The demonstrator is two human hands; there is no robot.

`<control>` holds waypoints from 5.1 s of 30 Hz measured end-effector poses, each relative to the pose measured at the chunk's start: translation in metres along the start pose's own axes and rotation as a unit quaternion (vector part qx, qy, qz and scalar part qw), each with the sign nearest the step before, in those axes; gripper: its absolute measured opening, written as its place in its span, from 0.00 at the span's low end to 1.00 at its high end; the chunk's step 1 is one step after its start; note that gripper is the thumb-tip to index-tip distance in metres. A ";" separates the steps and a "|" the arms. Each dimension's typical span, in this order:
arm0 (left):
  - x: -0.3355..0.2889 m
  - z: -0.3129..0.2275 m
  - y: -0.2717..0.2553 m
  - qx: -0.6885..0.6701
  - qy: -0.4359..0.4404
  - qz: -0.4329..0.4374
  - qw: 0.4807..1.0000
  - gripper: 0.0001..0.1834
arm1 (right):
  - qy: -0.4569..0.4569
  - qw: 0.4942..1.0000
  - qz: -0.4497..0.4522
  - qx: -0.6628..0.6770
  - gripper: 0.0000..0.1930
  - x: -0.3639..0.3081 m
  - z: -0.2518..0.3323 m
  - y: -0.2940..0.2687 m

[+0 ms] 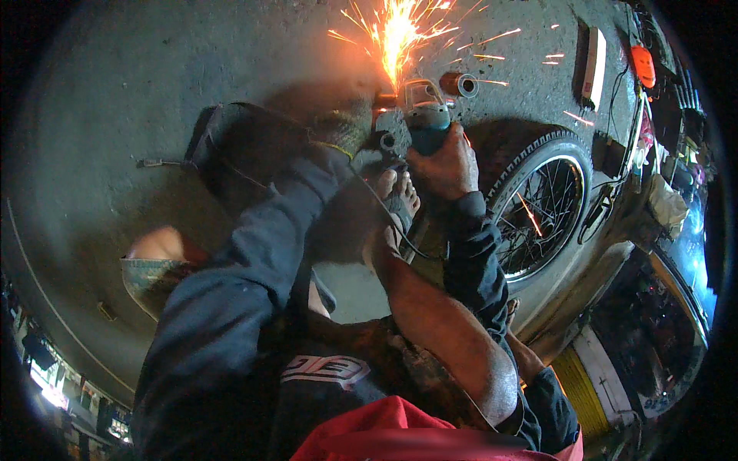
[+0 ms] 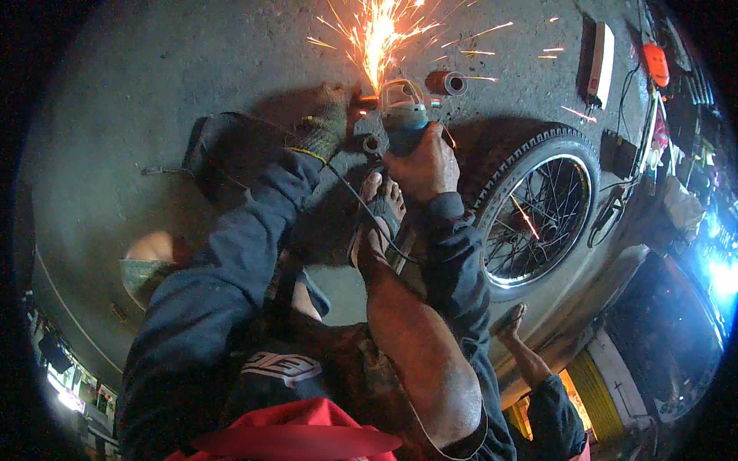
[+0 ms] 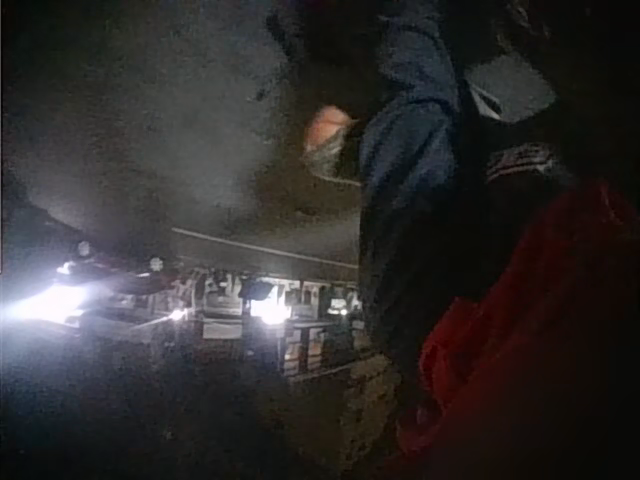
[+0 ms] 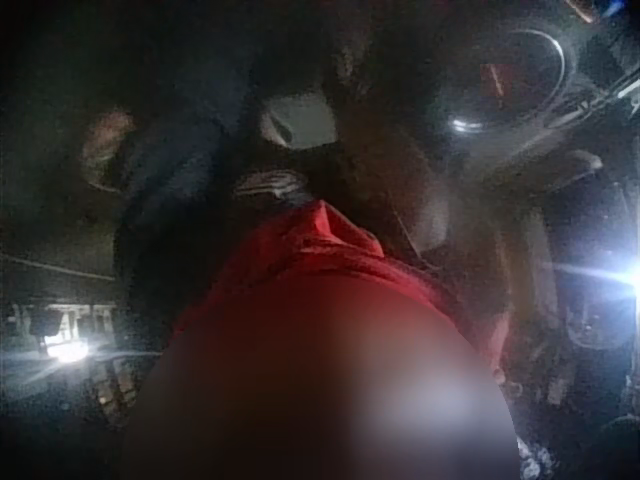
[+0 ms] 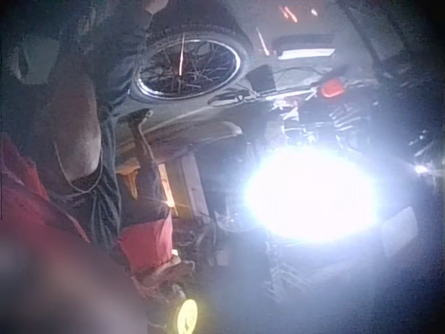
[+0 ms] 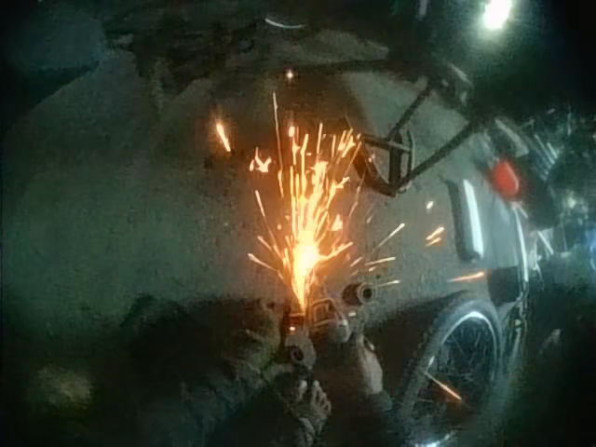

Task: The person hammers a small metal part on the floor, then uses an angle grinder to cut or grind the same part, producing sparks. The person handles the metal part and tools while sitting on the floor.

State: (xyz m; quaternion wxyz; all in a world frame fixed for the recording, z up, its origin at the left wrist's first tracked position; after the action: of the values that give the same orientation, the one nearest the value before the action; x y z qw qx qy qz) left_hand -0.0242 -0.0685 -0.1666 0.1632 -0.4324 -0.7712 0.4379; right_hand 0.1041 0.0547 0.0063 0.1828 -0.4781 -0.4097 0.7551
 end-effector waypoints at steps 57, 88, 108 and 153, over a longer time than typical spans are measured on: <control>-0.009 0.000 -0.004 -0.066 -0.059 0.022 0.996 0.25 | 0.021 0.998 -0.050 -0.036 0.35 -0.001 0.007 -0.005; -0.008 0.004 0.016 -0.192 -0.170 -0.037 0.966 0.25 | -0.009 0.998 -0.052 -0.041 0.33 -0.003 0.003 -0.003; -0.013 -0.011 -0.010 -0.137 -0.105 -0.022 0.985 0.27 | -0.017 0.998 -0.046 -0.027 0.34 -0.001 -0.002 -0.002; -0.024 -0.021 -0.013 -0.126 -0.067 -0.033 0.989 0.23 | 0.024 0.995 -0.063 -0.075 0.34 -0.007 -0.010 -0.003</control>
State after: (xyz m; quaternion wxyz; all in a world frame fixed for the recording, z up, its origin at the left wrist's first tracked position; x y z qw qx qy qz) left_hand -0.0037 -0.0802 -0.1414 0.0703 -0.3931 -0.8433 0.3598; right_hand 0.1154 0.0562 0.0100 0.2032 -0.4822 -0.4900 0.6973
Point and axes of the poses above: each hand's wrist, its own x-axis towards the middle knuckle, its own y-axis out of the palm, z = x × y, the point moved 7 cm from there along x, towards the middle knuckle, and after that the axes turned 11 degrees about y, right-handed, at the moved point
